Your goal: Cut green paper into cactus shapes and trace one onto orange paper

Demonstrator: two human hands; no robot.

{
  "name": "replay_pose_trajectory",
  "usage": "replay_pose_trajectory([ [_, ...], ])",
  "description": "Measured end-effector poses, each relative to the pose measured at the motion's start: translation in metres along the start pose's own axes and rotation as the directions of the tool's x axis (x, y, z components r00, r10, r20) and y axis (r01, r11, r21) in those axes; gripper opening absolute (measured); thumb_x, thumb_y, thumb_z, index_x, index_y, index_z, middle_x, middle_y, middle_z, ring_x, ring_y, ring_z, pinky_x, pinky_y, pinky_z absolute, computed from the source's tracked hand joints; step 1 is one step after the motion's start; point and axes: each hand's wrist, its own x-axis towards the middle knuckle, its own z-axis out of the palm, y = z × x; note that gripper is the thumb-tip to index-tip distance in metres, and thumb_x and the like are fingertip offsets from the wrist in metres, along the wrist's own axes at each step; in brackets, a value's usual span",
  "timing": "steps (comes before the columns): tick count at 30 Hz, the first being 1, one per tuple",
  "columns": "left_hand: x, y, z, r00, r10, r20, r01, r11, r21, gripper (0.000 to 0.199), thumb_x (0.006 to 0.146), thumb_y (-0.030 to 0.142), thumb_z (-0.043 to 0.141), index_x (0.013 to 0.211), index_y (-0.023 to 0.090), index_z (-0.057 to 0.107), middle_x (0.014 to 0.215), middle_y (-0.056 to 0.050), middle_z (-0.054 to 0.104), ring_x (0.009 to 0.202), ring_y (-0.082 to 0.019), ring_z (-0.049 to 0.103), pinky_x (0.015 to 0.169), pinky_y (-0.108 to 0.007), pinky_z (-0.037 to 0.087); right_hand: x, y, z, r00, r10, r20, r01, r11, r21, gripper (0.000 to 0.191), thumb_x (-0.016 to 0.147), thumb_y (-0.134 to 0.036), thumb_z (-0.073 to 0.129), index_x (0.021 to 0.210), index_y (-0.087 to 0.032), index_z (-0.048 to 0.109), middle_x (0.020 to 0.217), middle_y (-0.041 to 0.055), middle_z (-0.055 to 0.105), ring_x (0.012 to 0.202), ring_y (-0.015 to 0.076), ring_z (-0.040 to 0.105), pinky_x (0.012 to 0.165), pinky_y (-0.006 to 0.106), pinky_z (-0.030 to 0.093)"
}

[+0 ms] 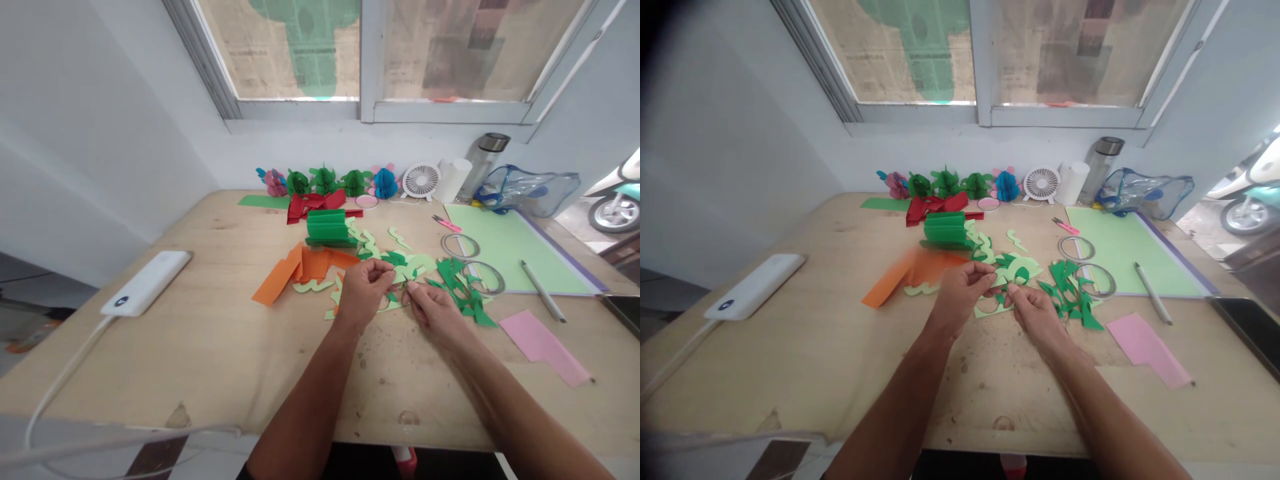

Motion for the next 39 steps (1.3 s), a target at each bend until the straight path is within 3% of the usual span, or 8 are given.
replay_pose_trajectory([
  [6,0.004,-0.005,-0.002,0.995,0.024,-0.099,-0.025,1.0,-0.009,0.014,0.063,0.024,0.072,0.067,0.015,0.062,0.059,0.001,0.062,0.058,-0.011,0.06,0.057,-0.022,0.05,0.0,-0.002,0.0,1.0,0.0,-0.016,0.0,1.0,-0.022,0.053,0.074,-0.071,0.053,0.068,-0.018,0.057,0.037,-0.0085,0.032,0.035,0.0067,0.021,0.037,0.023,0.013],
  [10,0.005,-0.009,-0.001,0.981,-0.024,-0.19,0.002,0.993,-0.116,0.018,0.059,0.025,0.074,0.068,0.015,0.063,0.062,0.003,0.059,0.056,-0.007,0.053,0.056,-0.02,0.045,-0.002,-0.005,0.0,0.996,-0.063,-0.061,0.061,0.997,-0.035,0.055,0.075,-0.072,0.052,0.069,-0.018,0.059,0.038,-0.0077,0.033,0.036,0.0074,0.023,0.037,0.023,0.015],
  [17,-0.002,-0.012,0.013,0.977,-0.196,-0.087,0.152,0.92,-0.361,0.03,0.052,0.026,0.078,0.072,0.015,0.058,0.062,0.005,0.056,0.054,-0.006,0.051,0.057,-0.02,0.042,-0.004,-0.006,0.003,0.994,-0.094,-0.054,0.092,0.995,-0.037,0.053,0.076,-0.07,0.052,0.065,-0.019,0.056,0.043,-0.0064,0.035,0.04,0.0084,0.026,0.039,0.024,0.02],
  [27,-0.004,-0.018,0.017,0.979,-0.125,-0.16,0.074,0.953,-0.294,0.026,0.054,0.026,0.076,0.07,0.015,0.058,0.062,0.004,0.055,0.055,-0.006,0.05,0.058,-0.021,0.041,-0.005,-0.007,0.006,0.995,-0.08,-0.061,0.077,0.996,-0.049,0.054,0.074,-0.073,0.051,0.067,-0.019,0.056,0.043,-0.0065,0.034,0.039,0.0091,0.027,0.038,0.024,0.019],
  [39,-0.008,-0.011,0.018,0.991,-0.093,-0.094,0.061,0.951,-0.303,0.019,0.059,0.021,0.073,0.066,0.015,0.057,0.052,0.005,0.053,0.052,-0.005,0.047,0.056,-0.019,0.039,-0.005,-0.007,0.004,0.994,-0.097,-0.058,0.097,0.995,-0.004,0.049,0.08,-0.066,0.051,0.063,-0.02,0.052,0.043,-0.0064,0.034,0.039,0.0089,0.025,0.039,0.024,0.018],
])
